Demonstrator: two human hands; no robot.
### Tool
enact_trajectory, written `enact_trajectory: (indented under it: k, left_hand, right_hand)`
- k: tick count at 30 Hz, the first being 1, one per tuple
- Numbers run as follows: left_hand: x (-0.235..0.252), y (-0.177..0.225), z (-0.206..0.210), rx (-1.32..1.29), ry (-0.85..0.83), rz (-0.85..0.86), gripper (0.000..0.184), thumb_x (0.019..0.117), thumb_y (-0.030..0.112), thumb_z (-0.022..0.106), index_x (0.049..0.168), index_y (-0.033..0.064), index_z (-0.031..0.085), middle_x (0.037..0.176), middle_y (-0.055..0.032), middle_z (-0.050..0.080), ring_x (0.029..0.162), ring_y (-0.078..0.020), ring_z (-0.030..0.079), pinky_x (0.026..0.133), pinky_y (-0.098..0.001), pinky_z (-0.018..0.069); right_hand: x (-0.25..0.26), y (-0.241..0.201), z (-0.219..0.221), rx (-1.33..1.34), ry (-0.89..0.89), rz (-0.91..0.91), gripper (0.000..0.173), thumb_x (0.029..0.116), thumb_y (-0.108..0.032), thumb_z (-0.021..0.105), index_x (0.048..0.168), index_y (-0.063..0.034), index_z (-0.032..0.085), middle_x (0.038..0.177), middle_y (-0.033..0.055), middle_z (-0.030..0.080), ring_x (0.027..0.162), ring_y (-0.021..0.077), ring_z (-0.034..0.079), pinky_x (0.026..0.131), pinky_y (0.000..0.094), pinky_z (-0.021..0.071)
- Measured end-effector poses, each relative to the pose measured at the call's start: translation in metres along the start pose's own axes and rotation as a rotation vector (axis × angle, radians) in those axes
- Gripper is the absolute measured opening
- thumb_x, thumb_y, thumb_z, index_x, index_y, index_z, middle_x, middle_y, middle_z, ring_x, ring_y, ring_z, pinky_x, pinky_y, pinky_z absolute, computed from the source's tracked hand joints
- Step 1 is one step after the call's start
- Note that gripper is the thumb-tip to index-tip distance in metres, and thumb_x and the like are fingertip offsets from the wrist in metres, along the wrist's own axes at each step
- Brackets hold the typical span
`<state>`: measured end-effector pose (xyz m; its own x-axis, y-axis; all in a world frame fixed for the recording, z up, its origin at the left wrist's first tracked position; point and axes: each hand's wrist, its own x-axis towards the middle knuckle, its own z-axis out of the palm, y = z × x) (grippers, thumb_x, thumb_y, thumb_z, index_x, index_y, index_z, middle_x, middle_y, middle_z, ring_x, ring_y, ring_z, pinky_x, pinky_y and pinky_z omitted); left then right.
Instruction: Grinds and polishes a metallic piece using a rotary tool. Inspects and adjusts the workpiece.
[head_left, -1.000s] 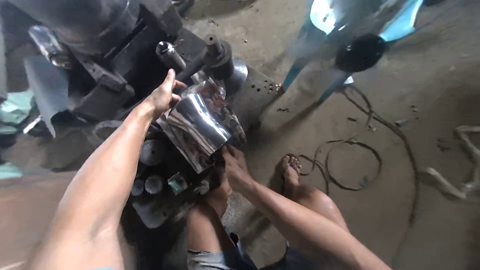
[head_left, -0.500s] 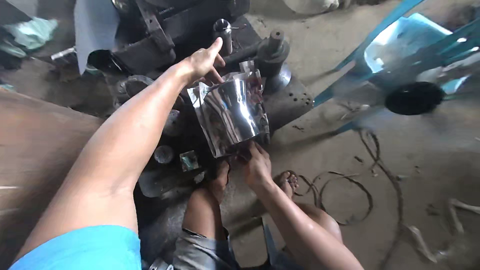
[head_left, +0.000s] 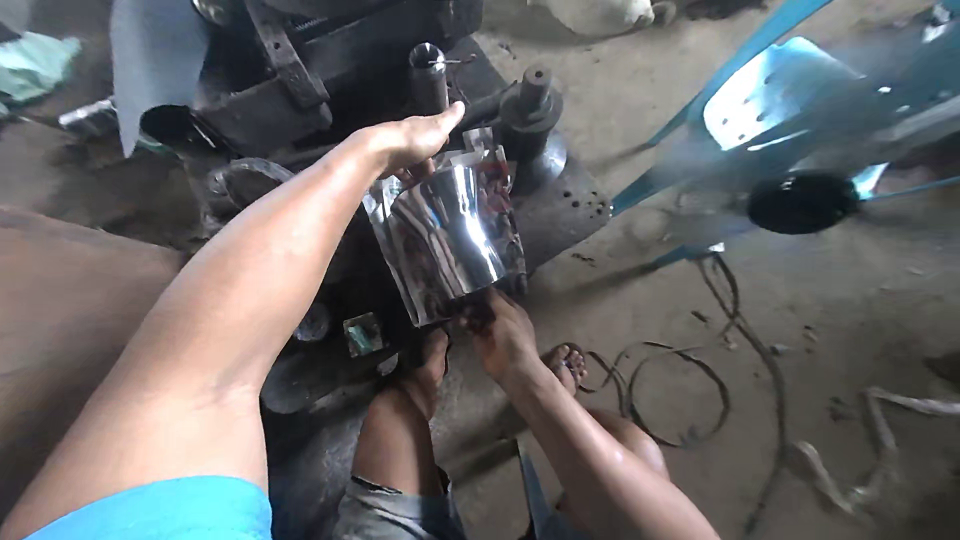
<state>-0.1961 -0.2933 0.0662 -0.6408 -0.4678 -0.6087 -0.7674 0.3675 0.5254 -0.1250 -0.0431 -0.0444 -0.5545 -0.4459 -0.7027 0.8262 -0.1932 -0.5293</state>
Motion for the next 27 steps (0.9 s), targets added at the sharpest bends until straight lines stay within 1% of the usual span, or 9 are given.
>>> enact_trajectory:
  k: [2,5,8,10,12,14,17,20,27]
  left_hand:
    - [0.0,0.003,0.002,0.041,0.011,0.004,0.09,0.0998,0.076,0.006,0.154,0.0167,0.047,0.123,-0.0205,0.065,0.102,-0.0299,0.064,0.091,-0.0491,0.0499]
    - [-0.002,0.004,0.007,0.105,0.039,0.046,0.094,0.0996,0.076,0.003,0.149,0.0123,0.051,0.118,-0.0214,0.065,0.099,-0.0312,0.063,0.089,-0.052,0.049]
    - [-0.006,0.002,0.015,0.073,0.035,0.11,0.09,0.103,0.07,0.004,0.145,0.0081,0.053,0.123,-0.0239,0.063,0.111,-0.0356,0.062,0.096,-0.0589,0.0474]
    - [-0.004,0.0,0.016,0.023,0.03,0.143,0.087,0.1038,0.069,0.004,0.142,0.0084,0.054,0.123,-0.0225,0.063,0.112,-0.0337,0.063,0.096,-0.0571,0.0485]
    - [-0.003,-0.004,0.016,-0.018,0.025,0.142,0.085,0.1035,0.069,0.004,0.142,0.0099,0.052,0.118,-0.0198,0.065,0.107,-0.0294,0.064,0.092,-0.0517,0.0504]
    - [-0.001,-0.008,0.017,-0.03,0.051,0.147,0.085,0.1027,0.071,0.005,0.139,0.0101,0.052,0.11,-0.0185,0.065,0.099,-0.0279,0.064,0.085,-0.0499,0.0513]
    - [0.002,-0.013,0.017,-0.042,0.057,0.166,0.082,0.1036,0.069,0.005,0.135,0.0102,0.052,0.107,-0.0171,0.064,0.095,-0.0264,0.062,0.082,-0.0485,0.0502]
    - [0.003,-0.018,0.019,-0.082,0.08,0.182,0.076,0.1039,0.069,0.009,0.129,0.0142,0.055,0.086,-0.0086,0.061,0.074,-0.0191,0.059,0.069,-0.0408,0.0503]
    - [0.01,-0.036,0.021,-0.235,0.134,0.255,0.066,0.1069,0.064,0.014,0.116,0.0144,0.057,0.085,-0.0049,0.062,0.069,-0.014,0.059,0.065,-0.0349,0.051]
  right_hand:
    - [0.0,-0.002,0.001,0.02,-0.018,0.016,0.027,0.1111,-0.02,0.044,0.109,0.001,0.06,0.076,0.0107,0.062,0.06,0.0169,0.062,0.059,0.0306,0.0577]
    - [-0.001,-0.004,0.003,0.074,-0.043,0.021,0.027,0.1118,-0.019,0.042,0.109,0.0013,0.06,0.076,0.0103,0.062,0.06,0.0161,0.062,0.059,0.0295,0.0582]
    - [-0.001,-0.004,0.004,0.097,-0.046,0.027,0.025,0.1119,-0.016,0.041,0.11,0.002,0.058,0.078,0.0106,0.062,0.062,0.0164,0.063,0.06,0.03,0.059]
    - [-0.001,-0.003,0.005,0.105,-0.048,0.016,0.025,0.1117,-0.015,0.041,0.11,0.003,0.058,0.079,0.011,0.063,0.063,0.0171,0.064,0.062,0.0308,0.0593]
    - [-0.002,0.0,0.005,0.105,-0.049,0.0,0.026,0.1119,-0.015,0.041,0.113,0.0039,0.058,0.081,0.0118,0.064,0.065,0.0176,0.065,0.064,0.0319,0.0602]
    - [-0.001,0.004,0.003,0.085,-0.057,-0.035,0.027,0.112,-0.015,0.041,0.114,0.005,0.059,0.082,0.0125,0.065,0.066,0.0177,0.065,0.064,0.0324,0.0606]
    - [0.001,0.008,0.002,0.06,-0.073,-0.084,0.029,0.1118,-0.015,0.041,0.115,0.0064,0.06,0.083,0.0132,0.065,0.065,0.0175,0.065,0.064,0.0318,0.0594]
    - [0.002,0.011,0.002,0.044,-0.069,-0.115,0.028,0.1114,-0.014,0.043,0.112,0.0062,0.061,0.082,0.0127,0.065,0.065,0.0169,0.064,0.063,0.0312,0.0592]
    - [0.004,0.023,0.001,-0.018,-0.086,-0.208,0.028,0.1106,-0.013,0.043,0.106,0.006,0.063,0.08,0.0126,0.066,0.066,0.0173,0.065,0.066,0.0329,0.0602]
